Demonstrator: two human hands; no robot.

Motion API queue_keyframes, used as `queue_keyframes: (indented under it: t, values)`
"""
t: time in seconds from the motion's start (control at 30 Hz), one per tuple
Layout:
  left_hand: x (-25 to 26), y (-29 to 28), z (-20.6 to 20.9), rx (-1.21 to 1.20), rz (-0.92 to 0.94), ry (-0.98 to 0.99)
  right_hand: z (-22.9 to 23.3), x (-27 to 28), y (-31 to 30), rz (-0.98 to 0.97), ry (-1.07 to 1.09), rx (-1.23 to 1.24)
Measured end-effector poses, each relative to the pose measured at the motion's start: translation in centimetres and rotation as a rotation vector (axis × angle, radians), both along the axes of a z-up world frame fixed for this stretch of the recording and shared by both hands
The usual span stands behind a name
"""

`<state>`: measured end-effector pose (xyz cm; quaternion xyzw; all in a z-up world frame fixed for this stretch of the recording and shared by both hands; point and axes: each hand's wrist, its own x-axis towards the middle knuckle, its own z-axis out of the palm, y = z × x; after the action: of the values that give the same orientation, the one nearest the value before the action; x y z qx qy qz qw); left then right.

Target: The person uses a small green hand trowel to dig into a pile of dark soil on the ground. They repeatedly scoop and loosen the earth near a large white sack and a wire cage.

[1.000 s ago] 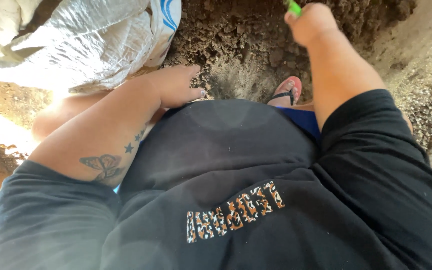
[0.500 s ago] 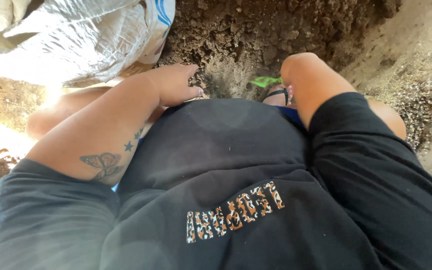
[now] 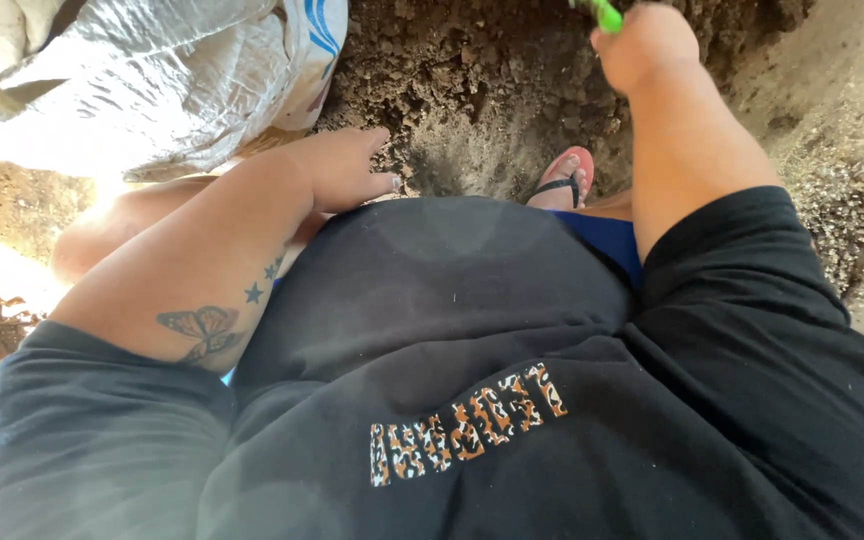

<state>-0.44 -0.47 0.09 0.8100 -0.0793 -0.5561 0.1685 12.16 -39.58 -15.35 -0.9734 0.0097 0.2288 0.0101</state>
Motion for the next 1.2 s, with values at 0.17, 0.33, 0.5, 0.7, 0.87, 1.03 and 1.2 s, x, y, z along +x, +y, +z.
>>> queue_keyframes:
  t: [0.17, 0.33, 0.5, 0.7, 0.87, 1.03, 1.2]
  values:
    - [0.0, -0.1, 0.0, 0.015, -0.028, 0.007, 14.6, -3.2, 9.0, -0.219, 0.429, 0.057]
    - [0.2, -0.1, -0.2, 0.010, -0.012, 0.004, 6.7, -3.5, 8.3, -0.048, 0.831, -0.228]
    - [0.3, -0.3, 0.3, 0.004, -0.041, 0.017, 2.0, -3.0, 7.6, 0.242, 0.754, -0.429]
    - [0.5, 0.0, 0.3, 0.015, 0.013, 0.031, 1.1, -0.7, 2.8, 0.133, 0.327, -0.348]
    - [0.5, -0.1, 0.3, -0.002, -0.021, 0.009, 2.1, 0.1, 1.0, -0.014, 0.056, -0.010]
    - [0.5, -0.3, 0.8, 0.020, -0.019, 0.038, 13.5, -2.4, 10.3, -0.110, 0.419, -0.052]
    - [0.4, -0.1, 0.6, 0.024, -0.019, 0.022, 1.7, -2.9, 9.0, 0.377, 0.757, -0.425]
